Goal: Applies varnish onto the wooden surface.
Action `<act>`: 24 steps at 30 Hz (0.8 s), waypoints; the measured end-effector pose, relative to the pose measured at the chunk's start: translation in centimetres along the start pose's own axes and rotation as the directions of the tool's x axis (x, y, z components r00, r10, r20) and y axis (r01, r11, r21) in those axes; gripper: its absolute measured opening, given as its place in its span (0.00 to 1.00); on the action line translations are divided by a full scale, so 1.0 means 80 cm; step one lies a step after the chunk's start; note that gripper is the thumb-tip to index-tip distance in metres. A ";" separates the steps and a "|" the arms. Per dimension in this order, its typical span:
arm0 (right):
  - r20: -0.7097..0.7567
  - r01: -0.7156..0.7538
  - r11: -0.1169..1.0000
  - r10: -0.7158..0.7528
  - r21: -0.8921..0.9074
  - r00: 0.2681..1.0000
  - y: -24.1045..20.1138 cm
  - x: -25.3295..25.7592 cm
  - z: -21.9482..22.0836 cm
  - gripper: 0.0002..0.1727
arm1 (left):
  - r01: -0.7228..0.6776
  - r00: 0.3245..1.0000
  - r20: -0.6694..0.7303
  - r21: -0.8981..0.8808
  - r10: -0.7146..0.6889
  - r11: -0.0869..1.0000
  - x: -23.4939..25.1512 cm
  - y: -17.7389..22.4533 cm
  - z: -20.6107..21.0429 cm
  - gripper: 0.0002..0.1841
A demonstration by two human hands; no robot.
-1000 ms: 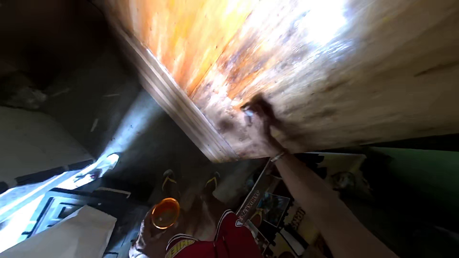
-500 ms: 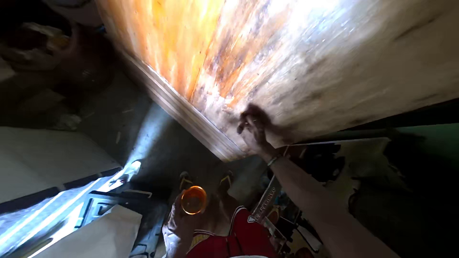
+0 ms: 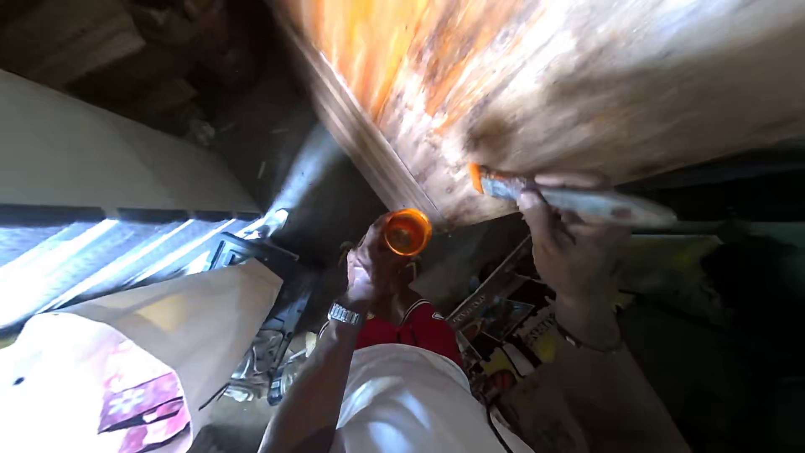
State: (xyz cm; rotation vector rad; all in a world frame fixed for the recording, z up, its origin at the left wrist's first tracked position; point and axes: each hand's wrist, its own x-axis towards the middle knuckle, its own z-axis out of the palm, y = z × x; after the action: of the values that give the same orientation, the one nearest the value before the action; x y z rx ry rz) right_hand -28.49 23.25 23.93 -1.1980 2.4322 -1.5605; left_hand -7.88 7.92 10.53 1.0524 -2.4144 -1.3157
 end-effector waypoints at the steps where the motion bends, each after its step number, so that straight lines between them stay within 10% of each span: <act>1: 0.024 0.051 0.999 -0.051 0.006 0.998 -0.017 -0.010 -0.004 0.12 | -0.037 0.999 -0.011 -0.016 0.037 0.999 0.000 0.004 0.000 0.45; 5: 0.202 0.155 0.987 -0.146 -0.034 0.968 -0.040 -0.046 0.022 0.08 | -0.008 1.000 0.015 0.020 0.008 1.000 -0.008 0.024 -0.007 0.43; 11: 0.360 0.007 0.940 0.124 -0.341 0.925 -0.020 -0.081 0.099 0.10 | -0.147 0.989 0.032 0.101 0.145 0.984 -0.021 0.012 -0.017 0.38; 24: 0.340 -0.349 0.934 0.353 -0.076 0.872 0.007 -0.064 0.101 0.10 | -0.253 0.966 0.103 0.171 0.238 0.952 0.011 0.004 -0.011 0.27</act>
State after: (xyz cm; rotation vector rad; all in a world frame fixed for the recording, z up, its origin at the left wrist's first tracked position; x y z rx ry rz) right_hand -22.01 20.22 17.48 -0.8732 2.2623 -1.1237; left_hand -8.32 6.87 11.17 0.7174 -2.6650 -1.0917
